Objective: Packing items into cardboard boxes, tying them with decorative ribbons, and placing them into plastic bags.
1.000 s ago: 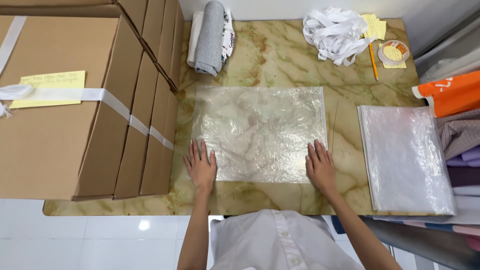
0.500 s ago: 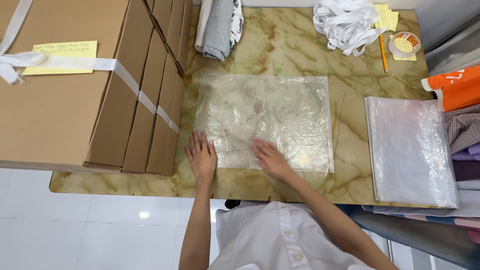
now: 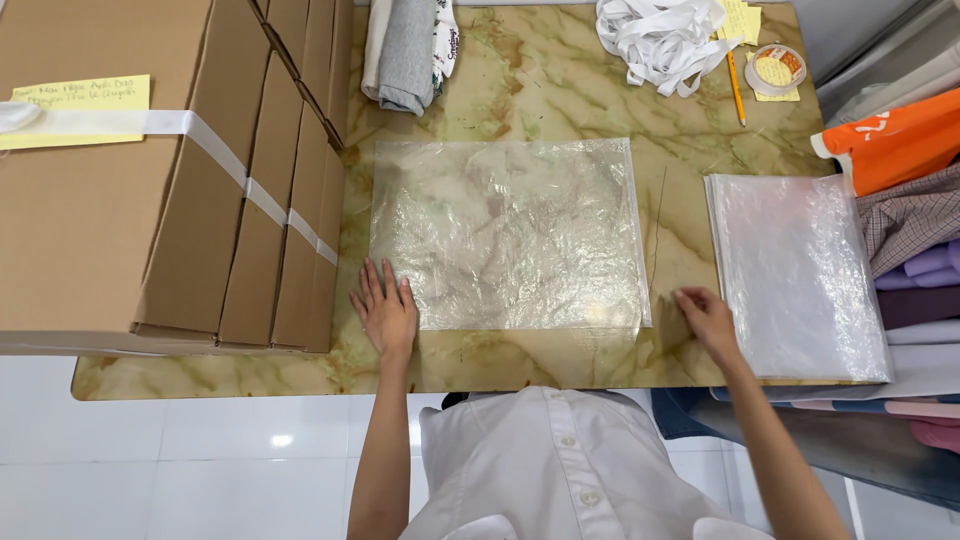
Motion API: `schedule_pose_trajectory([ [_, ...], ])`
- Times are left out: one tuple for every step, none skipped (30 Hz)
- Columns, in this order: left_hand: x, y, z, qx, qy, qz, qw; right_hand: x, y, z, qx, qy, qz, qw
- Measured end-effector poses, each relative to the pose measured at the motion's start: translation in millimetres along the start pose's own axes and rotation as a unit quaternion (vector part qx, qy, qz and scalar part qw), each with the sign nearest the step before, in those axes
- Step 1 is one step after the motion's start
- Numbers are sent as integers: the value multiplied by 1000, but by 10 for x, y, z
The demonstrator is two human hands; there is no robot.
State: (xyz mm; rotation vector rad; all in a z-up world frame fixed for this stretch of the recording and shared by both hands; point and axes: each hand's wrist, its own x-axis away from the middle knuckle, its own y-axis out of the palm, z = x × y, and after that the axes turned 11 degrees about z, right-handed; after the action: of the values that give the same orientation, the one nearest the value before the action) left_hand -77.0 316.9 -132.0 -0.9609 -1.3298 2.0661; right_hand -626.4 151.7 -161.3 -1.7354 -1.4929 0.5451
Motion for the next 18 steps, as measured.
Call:
schedule_pose_trajectory([
  [4,28,-11,0,1,0,1000,74,-49,-98,0,1,1,1000],
  [7,55,-22,-5,2,-1,1000,149,-99,-198,-20,32,-56,998],
  [7,85,-34,-10,2,-1,1000,213,-144,-303,-40,61,-113,991],
  [1,82,-36,-10,3,0,1000,285,-149,-442,-41,62,-113,991],
  [1,80,-35,-5,1,-2,1000,357,-161,-578,-51,84,-146,984],
  [2,77,-35,-1,-1,-4,1000,430,-172,-714,-62,105,-179,976],
  [3,87,-37,-1,-1,-4,1000,386,-116,-684,-62,104,-179,976],
  [3,95,-40,2,0,-1,1000,341,-59,-656,-57,102,-188,975],
  [4,105,-43,4,1,1,1000,296,-3,-628,-51,101,-197,974],
  [7,125,-60,4,1,1,1000,394,-119,-813,-52,100,-197,974],
  [7,146,-73,4,3,1,1000,477,-233,-1006,-87,113,-213,967],
  [8,165,-88,4,5,1,1000,563,-347,-1199,-123,125,-229,957],
  [11,146,-92,3,2,2,1000,495,-361,-1107,-122,123,-231,957],
  [15,126,-97,7,0,0,1000,427,-373,-1018,-115,109,-241,957],
  [2,100,-108,11,-1,0,1000,353,-373,-939,-110,95,-251,957],
  [-13,81,-102,9,-3,2,1000,296,-279,-875,-110,91,-254,957],
  [-17,71,-83,12,-8,-3,1000,243,-201,-797,-73,91,-267,957],
  [-22,62,-62,14,-12,-8,1000,187,-122,-718,-36,91,-279,955],
])
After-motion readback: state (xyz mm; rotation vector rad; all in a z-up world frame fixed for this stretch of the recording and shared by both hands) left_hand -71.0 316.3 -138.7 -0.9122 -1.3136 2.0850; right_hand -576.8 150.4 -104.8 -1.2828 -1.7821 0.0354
